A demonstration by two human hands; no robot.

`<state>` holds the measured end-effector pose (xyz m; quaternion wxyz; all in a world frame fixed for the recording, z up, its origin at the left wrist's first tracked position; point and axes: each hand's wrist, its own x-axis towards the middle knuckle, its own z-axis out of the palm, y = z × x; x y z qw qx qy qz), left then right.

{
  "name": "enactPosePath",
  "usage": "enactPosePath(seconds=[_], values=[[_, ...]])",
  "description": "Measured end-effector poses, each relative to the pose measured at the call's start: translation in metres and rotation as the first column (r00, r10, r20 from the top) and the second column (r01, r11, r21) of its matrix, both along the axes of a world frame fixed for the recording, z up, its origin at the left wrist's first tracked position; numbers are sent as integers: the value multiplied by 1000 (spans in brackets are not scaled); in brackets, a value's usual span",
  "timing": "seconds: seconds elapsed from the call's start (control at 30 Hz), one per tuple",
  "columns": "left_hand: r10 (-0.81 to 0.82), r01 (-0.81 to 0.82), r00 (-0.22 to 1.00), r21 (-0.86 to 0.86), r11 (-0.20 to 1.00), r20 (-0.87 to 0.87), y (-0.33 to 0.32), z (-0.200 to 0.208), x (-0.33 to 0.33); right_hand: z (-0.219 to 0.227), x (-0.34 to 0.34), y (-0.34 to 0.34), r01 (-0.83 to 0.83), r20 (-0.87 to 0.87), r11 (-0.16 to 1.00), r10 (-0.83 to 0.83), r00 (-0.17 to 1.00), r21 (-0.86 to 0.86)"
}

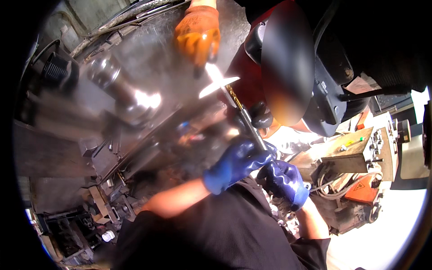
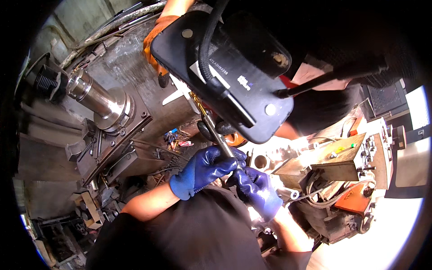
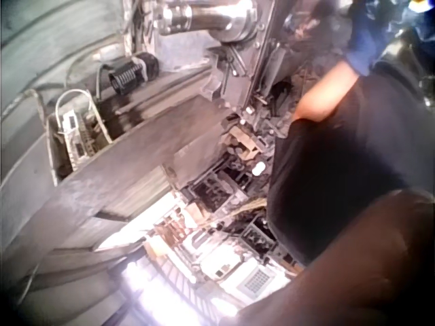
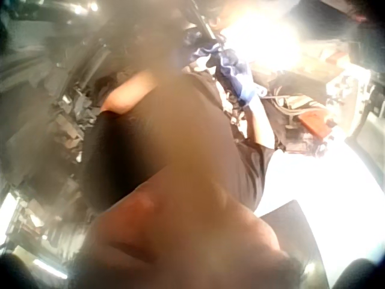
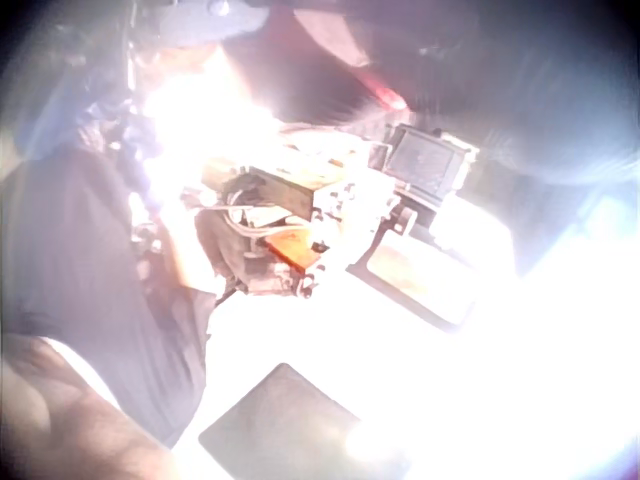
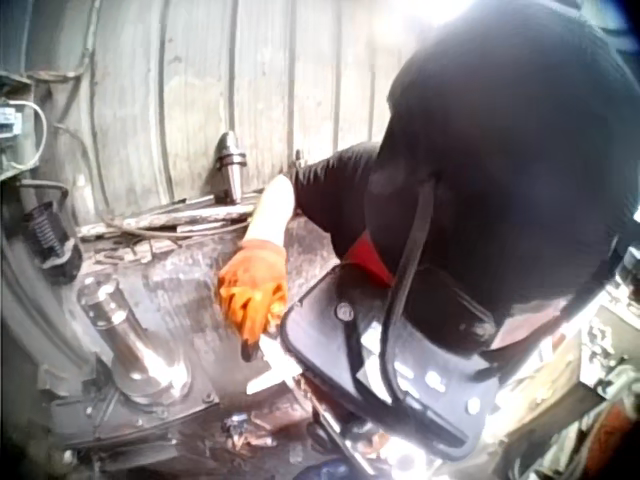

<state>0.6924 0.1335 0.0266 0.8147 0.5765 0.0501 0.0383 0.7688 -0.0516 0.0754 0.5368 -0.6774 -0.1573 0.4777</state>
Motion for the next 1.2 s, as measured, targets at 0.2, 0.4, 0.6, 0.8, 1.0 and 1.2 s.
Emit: enactPosePath(seconds=[0.2, 0.4, 0.6, 0.8, 1.0, 1.2], values=[[25, -51, 998, -546, 837, -55, -9, -25, -4, 3, -4, 6, -12, -18, 1000, 12, 1000, 11], [-7, 3, 1000, -131, 991, -27, 0, -2, -7, -1, -4, 4, 3, -34, 1000, -2, 999, 26], [33, -30, 999, -227, 973, 10, -3, -2, -8, 3, -3, 8, -38, -28, 999, 38, 999, 32], [16, -24, 999, -170, 985, -48, -1, -4, -8, 7, -3, 12, -24, -18, 999, 24, 1000, -24], [14, -17, 999, -66, 998, -43, -1, -6, -7, 5, -3, 10, -13, -36, 1000, 13, 999, -22], [34, -32, 999, -66, 997, 32, -2, -11, -6, 4, -4, 8, -7, -43, 1000, 6, 999, -30]])
